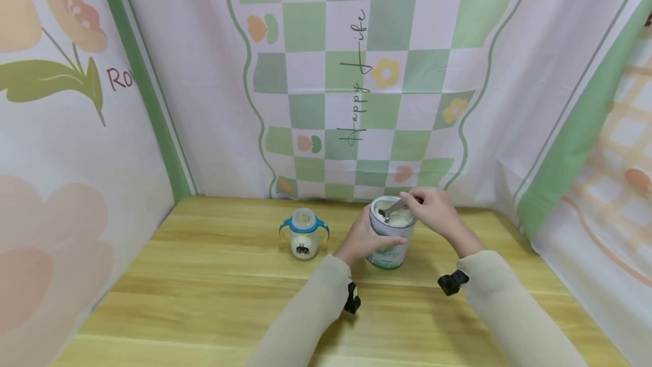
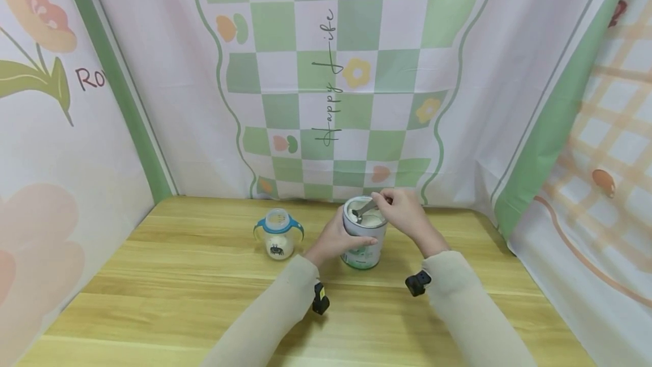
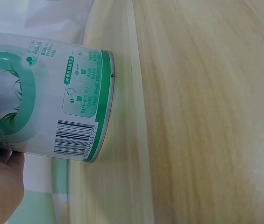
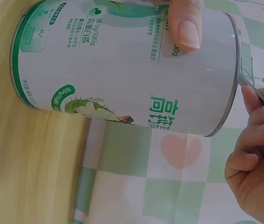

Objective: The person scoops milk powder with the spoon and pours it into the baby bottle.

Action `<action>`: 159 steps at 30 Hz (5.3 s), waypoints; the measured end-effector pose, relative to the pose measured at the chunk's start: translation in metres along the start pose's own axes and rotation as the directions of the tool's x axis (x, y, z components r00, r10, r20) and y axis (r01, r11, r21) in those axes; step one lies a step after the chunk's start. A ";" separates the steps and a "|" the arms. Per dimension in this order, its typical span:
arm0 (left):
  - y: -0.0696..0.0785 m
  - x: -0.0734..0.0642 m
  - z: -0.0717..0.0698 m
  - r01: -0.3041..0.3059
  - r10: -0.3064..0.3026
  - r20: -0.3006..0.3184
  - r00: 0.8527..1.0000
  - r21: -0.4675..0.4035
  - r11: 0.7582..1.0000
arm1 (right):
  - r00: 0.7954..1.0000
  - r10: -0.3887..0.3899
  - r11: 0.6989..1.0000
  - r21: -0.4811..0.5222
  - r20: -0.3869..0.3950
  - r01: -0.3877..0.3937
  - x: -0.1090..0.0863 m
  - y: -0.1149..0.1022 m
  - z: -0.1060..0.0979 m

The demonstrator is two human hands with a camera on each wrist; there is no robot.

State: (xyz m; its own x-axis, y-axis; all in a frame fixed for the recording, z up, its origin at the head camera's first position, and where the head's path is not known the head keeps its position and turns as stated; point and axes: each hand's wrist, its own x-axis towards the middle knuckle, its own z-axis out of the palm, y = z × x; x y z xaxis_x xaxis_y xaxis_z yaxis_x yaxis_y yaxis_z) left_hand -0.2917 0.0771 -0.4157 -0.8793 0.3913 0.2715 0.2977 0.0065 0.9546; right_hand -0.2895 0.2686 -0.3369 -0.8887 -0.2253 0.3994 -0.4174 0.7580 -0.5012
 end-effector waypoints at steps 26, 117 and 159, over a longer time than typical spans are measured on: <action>-0.020 0.010 0.002 0.008 -0.009 0.032 0.999 0.018 1.000 | 0.987 -0.125 0.954 -0.262 0.102 0.148 0.004 -0.013 0.024; -0.022 0.010 0.002 -0.007 0.007 -0.004 1.000 0.073 0.997 | 0.931 0.183 0.976 0.168 -0.315 -0.135 -0.031 0.027 0.015; 0.023 -0.002 -0.052 0.117 -0.110 -0.045 0.993 0.227 0.967 | 0.940 0.264 0.902 0.402 -0.217 -0.160 -0.012 -0.009 0.012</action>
State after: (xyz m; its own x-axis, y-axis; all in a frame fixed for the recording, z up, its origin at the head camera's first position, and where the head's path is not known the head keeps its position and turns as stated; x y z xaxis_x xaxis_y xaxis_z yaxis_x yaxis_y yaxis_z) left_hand -0.3024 0.0283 -0.3878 -0.9225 0.3465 0.1702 0.2692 0.2614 0.9269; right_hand -0.2775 0.2577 -0.3464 -0.9040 0.1214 0.4099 -0.3101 0.4736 -0.8243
